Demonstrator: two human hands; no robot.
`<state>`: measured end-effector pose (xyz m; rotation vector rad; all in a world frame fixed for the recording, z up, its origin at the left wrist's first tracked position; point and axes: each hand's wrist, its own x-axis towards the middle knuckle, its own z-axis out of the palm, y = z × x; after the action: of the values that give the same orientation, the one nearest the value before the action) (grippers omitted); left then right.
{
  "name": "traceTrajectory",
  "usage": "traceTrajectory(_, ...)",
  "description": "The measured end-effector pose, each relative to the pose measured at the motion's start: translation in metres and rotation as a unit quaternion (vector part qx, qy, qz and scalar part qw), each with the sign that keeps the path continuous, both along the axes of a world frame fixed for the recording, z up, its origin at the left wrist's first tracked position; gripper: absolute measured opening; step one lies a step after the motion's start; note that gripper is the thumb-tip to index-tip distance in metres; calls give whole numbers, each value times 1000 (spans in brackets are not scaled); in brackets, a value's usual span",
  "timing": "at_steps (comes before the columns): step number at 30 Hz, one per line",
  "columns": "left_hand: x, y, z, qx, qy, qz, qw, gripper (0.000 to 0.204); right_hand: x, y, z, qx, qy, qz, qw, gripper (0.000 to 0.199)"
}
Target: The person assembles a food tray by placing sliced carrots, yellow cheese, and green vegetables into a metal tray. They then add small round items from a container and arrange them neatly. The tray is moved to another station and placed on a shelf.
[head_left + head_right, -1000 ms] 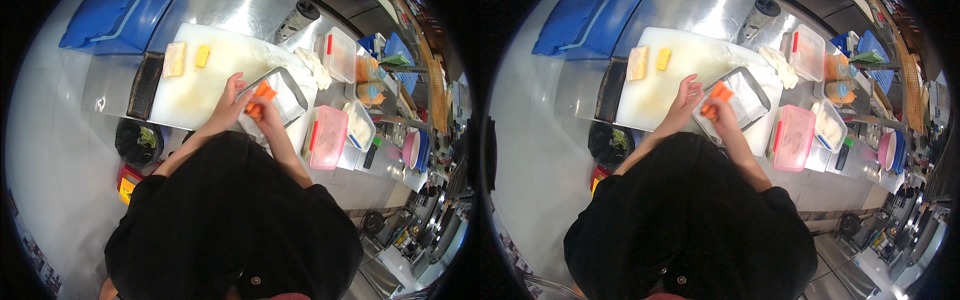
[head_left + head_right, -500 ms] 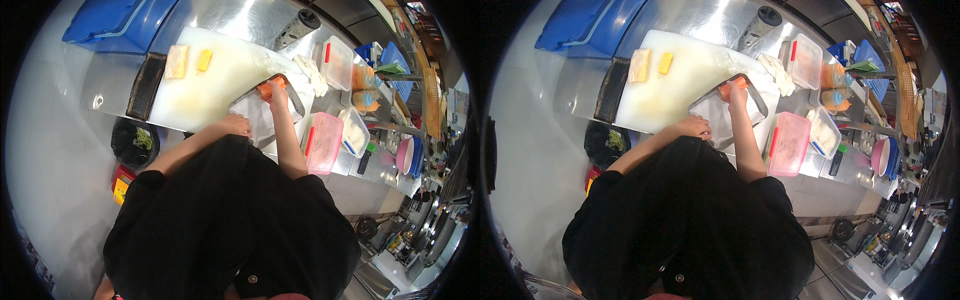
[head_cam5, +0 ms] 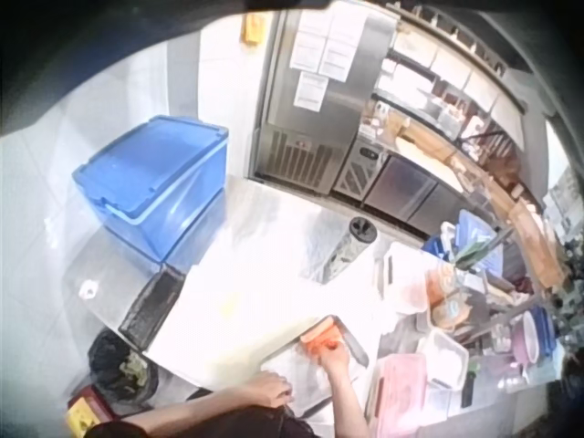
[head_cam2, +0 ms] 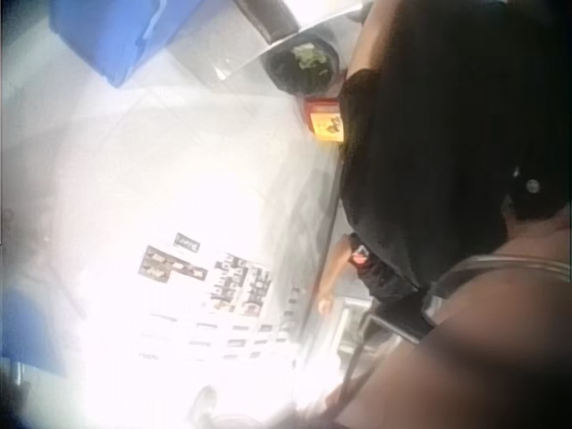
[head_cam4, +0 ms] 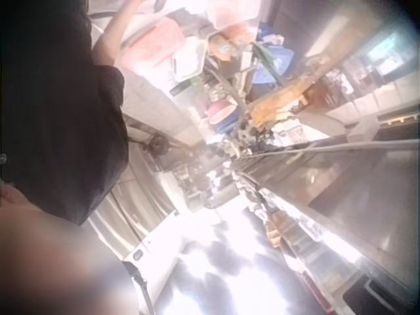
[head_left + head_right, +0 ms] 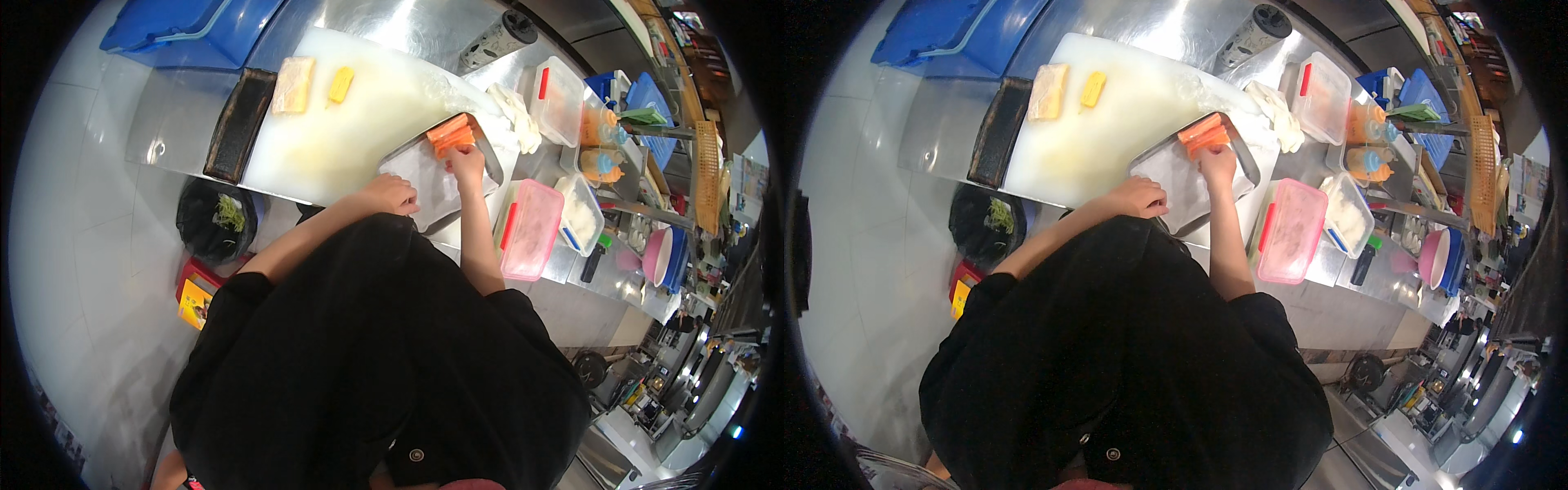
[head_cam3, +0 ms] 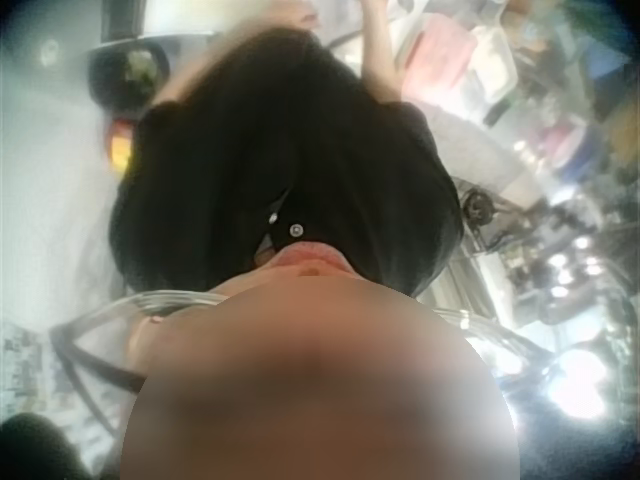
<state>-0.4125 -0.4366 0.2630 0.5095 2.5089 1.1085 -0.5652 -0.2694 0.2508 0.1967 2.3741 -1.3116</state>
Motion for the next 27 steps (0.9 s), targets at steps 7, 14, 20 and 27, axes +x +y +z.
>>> traceTrajectory(7, 8, -41, 27, 88, 183, 227, 952, 24, 10, 27, 20, 83, 24, 19, 996, 60)
traceTrajectory(14, -16, -163, 18, -233, 131, 590, 762, 87, 39, 41, 27, 30, 187, 81, 979, 23)
traceTrajectory(20, -29, -205, 7, -186, -8, 577, 795, 103, 38, -90, 30, -62, 245, 264, 931, 31)
traceTrajectory(27, 51, -199, 6, 369, -97, 614, 691, 78, 18, -253, 25, 68, 67, 203, 974, 75)
